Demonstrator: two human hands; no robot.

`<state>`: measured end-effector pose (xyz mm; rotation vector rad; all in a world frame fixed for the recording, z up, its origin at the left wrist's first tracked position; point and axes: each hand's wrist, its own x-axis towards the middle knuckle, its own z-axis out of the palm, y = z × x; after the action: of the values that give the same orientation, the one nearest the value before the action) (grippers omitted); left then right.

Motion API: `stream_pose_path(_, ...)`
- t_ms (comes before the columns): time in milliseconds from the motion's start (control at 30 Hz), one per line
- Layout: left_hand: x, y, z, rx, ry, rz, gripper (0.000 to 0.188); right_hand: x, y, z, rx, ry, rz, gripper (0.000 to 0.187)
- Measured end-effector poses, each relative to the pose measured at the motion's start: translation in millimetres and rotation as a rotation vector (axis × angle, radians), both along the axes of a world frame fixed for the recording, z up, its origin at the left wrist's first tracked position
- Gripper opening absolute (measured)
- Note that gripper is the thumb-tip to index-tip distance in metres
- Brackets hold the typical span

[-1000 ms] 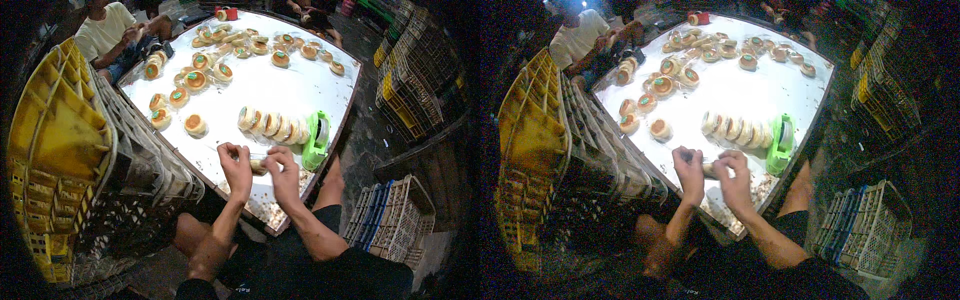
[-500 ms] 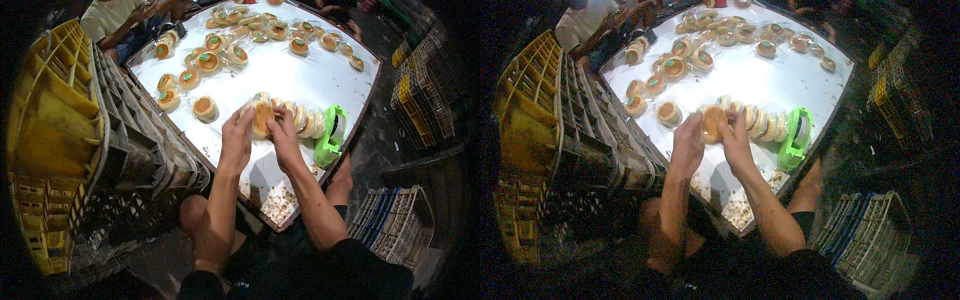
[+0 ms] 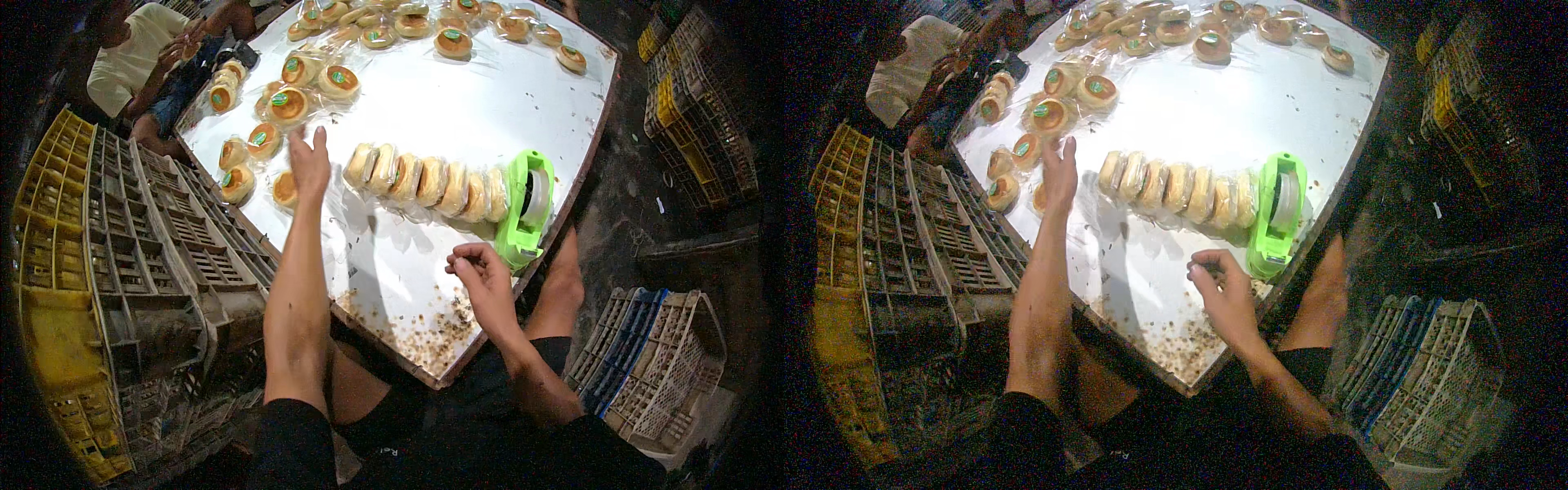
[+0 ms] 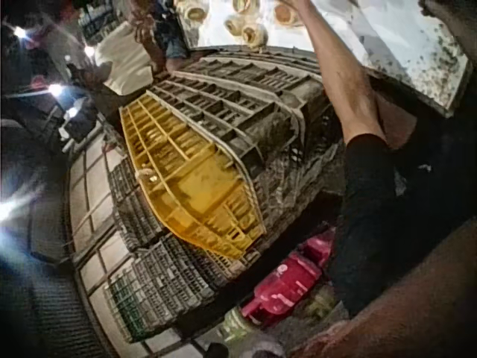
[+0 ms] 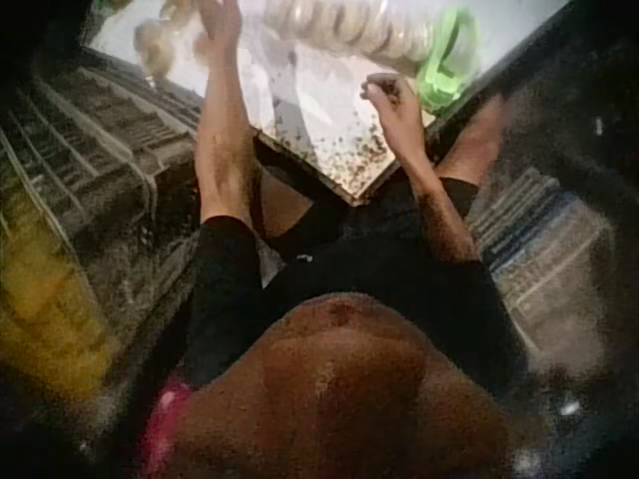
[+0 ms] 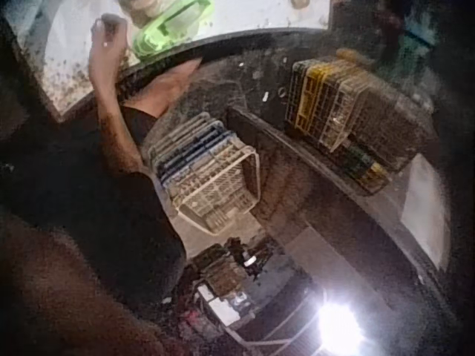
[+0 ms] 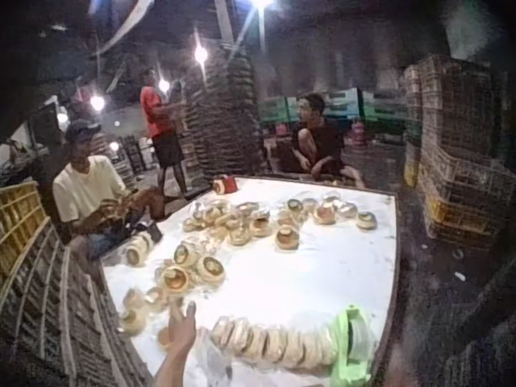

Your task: The person wraps individual round pastries in clear plastic film using a handheld dispenser, then places the wrapped items into a nearby crate. The process is repeated for multiple pastries on a white table.

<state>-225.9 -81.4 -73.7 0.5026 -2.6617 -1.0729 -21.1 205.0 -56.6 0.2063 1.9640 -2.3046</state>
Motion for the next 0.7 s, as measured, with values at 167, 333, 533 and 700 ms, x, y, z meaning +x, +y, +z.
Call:
stream_pose_path(167,23.7,-12.9,-26.2,-0.591,-0.338,0.295,0.093,18.7,9.0,16.3,0.146,0.056,0.081,0.017)
stream_pose_path(333,67.5,-40.0,-36.5,-0.04,0.021,0.44,0.078,23.7,-1.9,23.5,0.317,0.236,0.173,0.029)
stream_pose_path(533,157.8,77.8,60.9,1.485,-0.253,-0.15,0.047,-3.7,-28.5,29.7,0.69,0.901,-0.017,0.065)
stream_pose_path(700,186.0,97.0,53.3,1.183,-0.125,-0.51,0.056,-7.6,-19.3,67.7,-0.075,0.348,-0.072,0.04)
